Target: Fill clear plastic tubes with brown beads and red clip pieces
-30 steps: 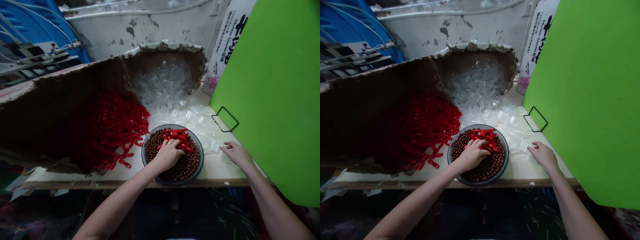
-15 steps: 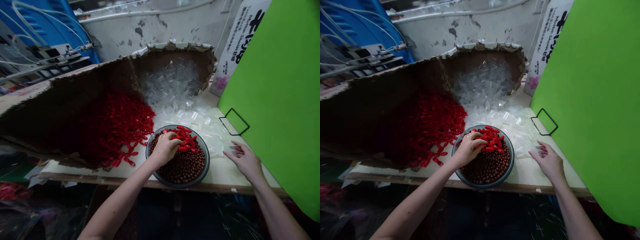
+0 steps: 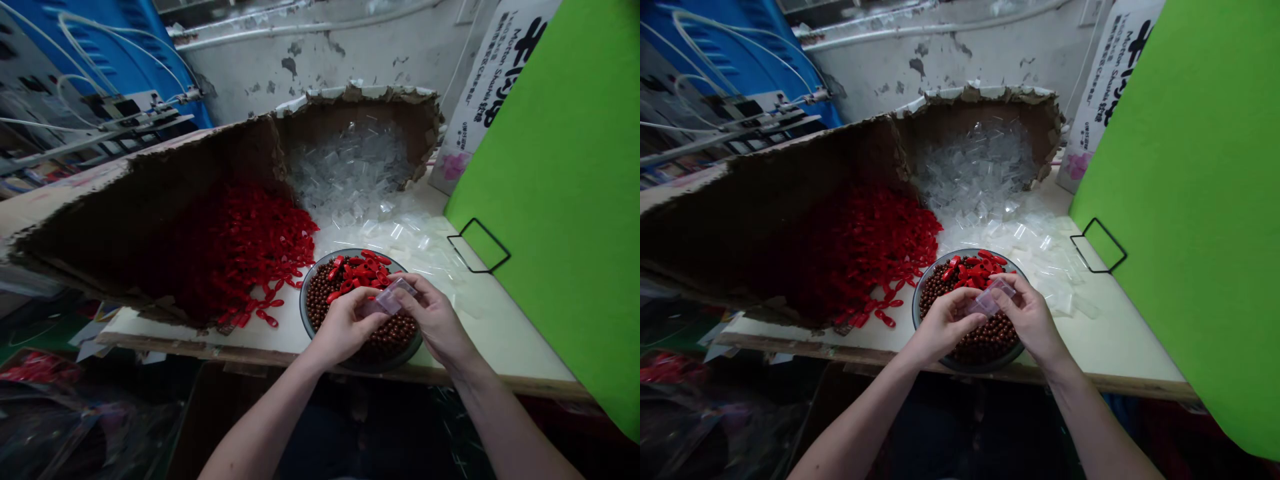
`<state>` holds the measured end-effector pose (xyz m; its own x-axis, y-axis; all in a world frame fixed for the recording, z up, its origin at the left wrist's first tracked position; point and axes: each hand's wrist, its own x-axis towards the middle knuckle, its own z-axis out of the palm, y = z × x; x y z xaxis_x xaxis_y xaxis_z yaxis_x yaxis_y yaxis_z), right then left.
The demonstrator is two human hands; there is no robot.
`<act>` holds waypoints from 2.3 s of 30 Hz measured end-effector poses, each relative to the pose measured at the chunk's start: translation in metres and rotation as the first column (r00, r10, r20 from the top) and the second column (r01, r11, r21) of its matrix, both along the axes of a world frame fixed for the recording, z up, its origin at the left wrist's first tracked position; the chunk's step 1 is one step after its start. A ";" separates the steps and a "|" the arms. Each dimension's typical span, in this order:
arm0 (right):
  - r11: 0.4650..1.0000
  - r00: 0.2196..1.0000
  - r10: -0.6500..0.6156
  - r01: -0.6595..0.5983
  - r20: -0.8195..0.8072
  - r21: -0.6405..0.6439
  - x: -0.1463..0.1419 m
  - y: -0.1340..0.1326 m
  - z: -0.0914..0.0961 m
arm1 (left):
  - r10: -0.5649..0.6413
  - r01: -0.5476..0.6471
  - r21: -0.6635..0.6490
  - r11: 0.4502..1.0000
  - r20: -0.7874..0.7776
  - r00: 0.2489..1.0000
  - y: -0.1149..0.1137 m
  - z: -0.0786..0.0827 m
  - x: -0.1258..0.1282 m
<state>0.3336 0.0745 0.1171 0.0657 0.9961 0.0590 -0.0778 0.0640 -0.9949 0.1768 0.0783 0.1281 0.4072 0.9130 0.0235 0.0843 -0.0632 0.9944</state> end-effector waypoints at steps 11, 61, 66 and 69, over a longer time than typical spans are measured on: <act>0.968 0.968 -0.248 0.247 -0.032 -0.041 0.083 0.010 0.004 | 0.319 -0.315 0.049 0.948 -0.095 0.943 0.036 0.014 -0.083; 0.849 0.140 0.166 -0.524 0.976 -0.069 -0.001 0.037 -0.040 | 0.324 0.028 0.439 0.898 -0.705 0.631 -0.011 -0.052 -0.020; 0.870 0.549 0.376 -0.485 0.746 -0.082 0.007 0.040 -0.044 | 0.300 -0.080 0.375 0.923 -0.577 0.760 -0.011 -0.043 -0.029; 0.869 0.731 0.474 -0.480 0.491 -0.125 0.008 0.039 -0.045 | 0.357 -0.251 0.305 0.919 -0.369 0.858 -0.010 -0.040 -0.034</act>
<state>0.3411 0.1136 0.0725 -0.4583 0.8879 -0.0410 0.3956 0.1625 -0.9039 0.1426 0.0678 0.0883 0.1309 0.9802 0.1483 0.5338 -0.1957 0.8226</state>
